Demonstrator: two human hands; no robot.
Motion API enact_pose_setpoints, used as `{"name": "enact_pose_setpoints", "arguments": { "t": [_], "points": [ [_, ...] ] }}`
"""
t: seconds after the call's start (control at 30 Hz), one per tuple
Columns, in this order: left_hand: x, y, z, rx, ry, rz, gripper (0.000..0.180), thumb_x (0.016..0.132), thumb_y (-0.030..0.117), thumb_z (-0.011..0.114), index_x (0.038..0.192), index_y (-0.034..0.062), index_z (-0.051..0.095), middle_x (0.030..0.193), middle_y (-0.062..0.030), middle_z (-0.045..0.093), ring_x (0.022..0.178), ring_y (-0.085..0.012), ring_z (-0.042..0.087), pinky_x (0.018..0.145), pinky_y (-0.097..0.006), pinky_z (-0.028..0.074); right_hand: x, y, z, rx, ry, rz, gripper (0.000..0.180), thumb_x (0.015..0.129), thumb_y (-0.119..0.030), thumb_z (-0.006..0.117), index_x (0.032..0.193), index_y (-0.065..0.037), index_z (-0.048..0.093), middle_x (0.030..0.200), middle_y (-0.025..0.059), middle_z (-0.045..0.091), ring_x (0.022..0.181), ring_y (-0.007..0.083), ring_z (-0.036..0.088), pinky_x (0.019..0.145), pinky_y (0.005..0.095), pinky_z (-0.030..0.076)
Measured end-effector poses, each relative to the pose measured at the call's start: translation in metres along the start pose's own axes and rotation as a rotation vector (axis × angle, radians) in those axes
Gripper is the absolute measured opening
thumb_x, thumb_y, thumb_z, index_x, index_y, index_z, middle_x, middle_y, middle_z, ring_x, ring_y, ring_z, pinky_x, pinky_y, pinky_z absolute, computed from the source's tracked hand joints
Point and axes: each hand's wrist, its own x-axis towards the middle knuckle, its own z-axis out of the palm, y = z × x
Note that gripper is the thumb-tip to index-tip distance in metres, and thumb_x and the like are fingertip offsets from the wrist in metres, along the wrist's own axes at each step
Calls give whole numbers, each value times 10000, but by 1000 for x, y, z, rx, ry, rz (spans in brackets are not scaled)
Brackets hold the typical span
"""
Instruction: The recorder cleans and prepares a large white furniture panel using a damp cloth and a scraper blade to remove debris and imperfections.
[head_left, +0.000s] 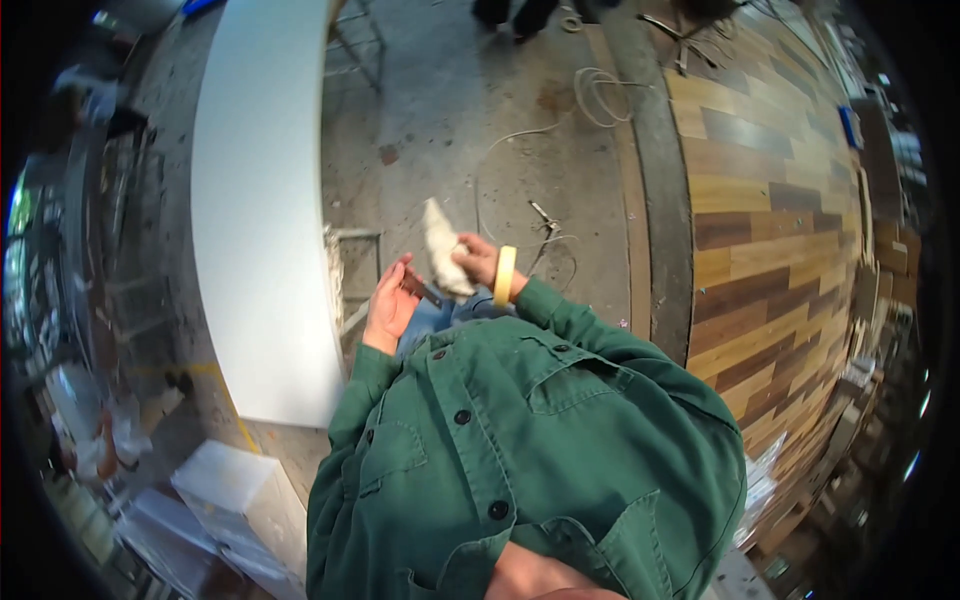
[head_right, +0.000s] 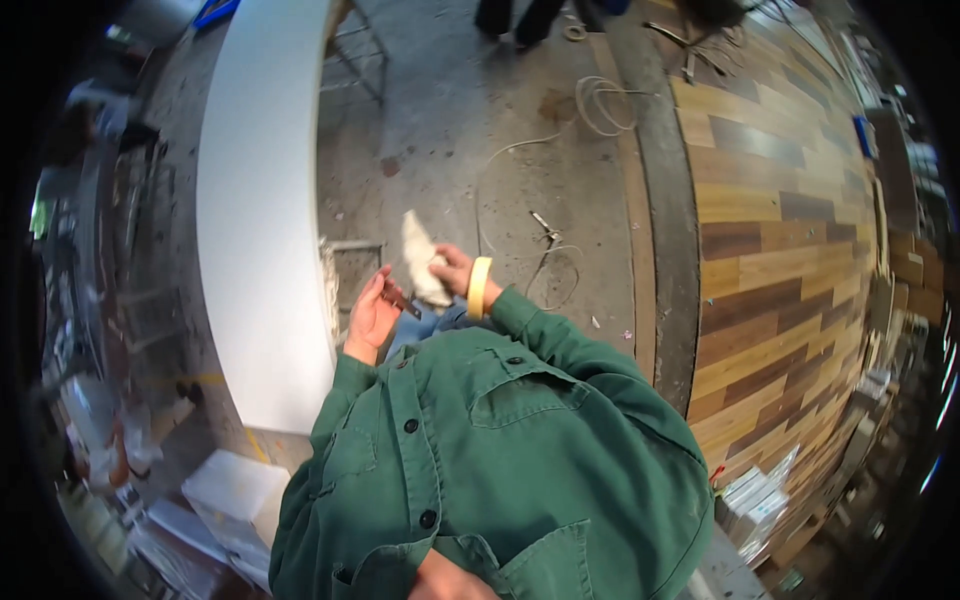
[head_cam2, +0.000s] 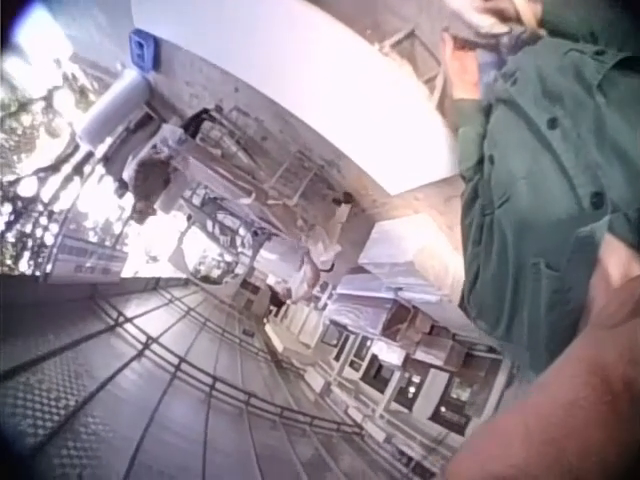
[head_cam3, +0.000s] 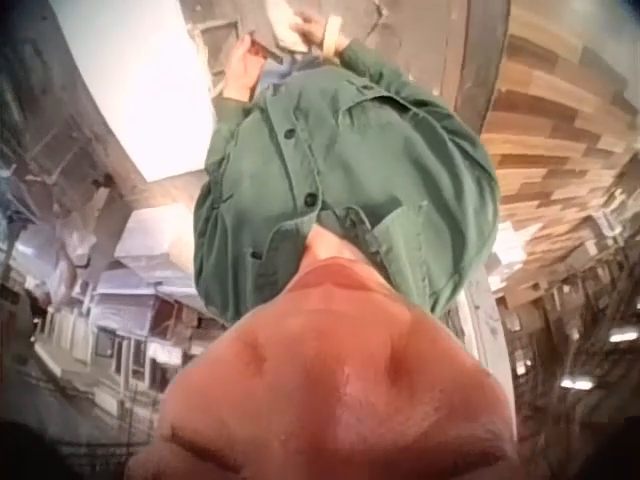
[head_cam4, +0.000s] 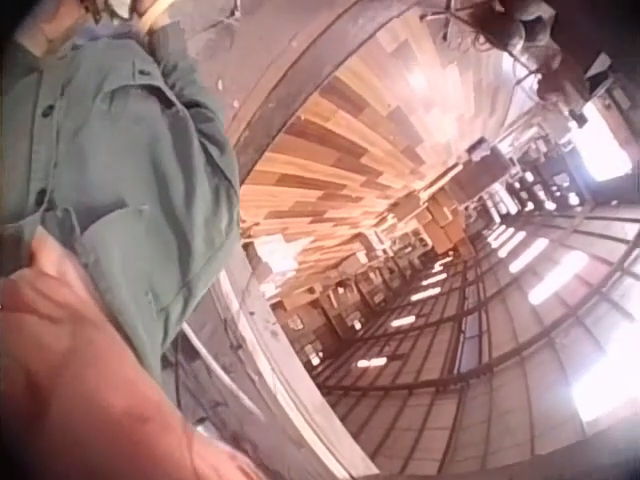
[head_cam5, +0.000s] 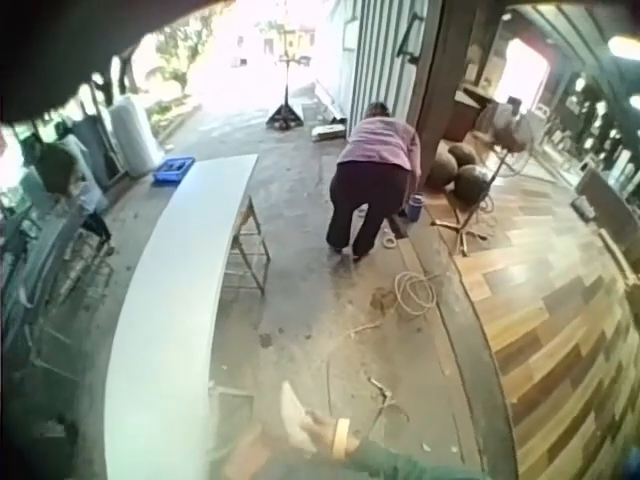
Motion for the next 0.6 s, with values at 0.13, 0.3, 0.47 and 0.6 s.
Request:
{"name": "enact_pose_setpoints", "arguments": {
  "t": [0.13, 0.3, 0.47, 0.6],
  "points": [
    [-20, 30, -31, -135, -83, 64, 284, 949, 192, 557, 1207, 77, 586, 881, 18, 618, 864, -130, 590, 814, -313, 468, 4, -42, 32, 308, 24, 120, 545, 896, -81, 546, 1378, -111, 295, 1248, 163, 496, 1075, 262, 569, 911, 398, 500],
    [-53, 54, -35, -177, -109, 160, 439, 901, 190, 634, 1290, 45, 492, 850, -3, 564, 812, -147, 571, 772, -312, 489, 18, -39, 72, 776, -383, 366, 414, 986, -181, 401, 1383, -79, 346, 1317, 117, 483, 1151, 260, 542, 947, 402, 486],
    [-84, 70, -33, -108, -197, -25, 239, 880, 163, 655, 1063, 28, 581, 859, -56, 651, 737, -173, 630, 704, -311, 527, 26, -27, 113, 246, -535, 412, 378, 948, -163, 489, 1308, -78, 416, 1211, 110, 558, 1076, 238, 578, 909, 371, 488],
    [-80, 66, -63, -192, 117, 124, 223, 857, 109, 672, 1064, 72, 597, 907, -26, 649, 808, -150, 629, 719, -297, 521, 36, -26, 121, -612, -192, 22, 379, 928, -296, 576, 1193, -28, 538, 998, 93, 633, 924, 166, 609, 773, 316, 503]
  ]
}}
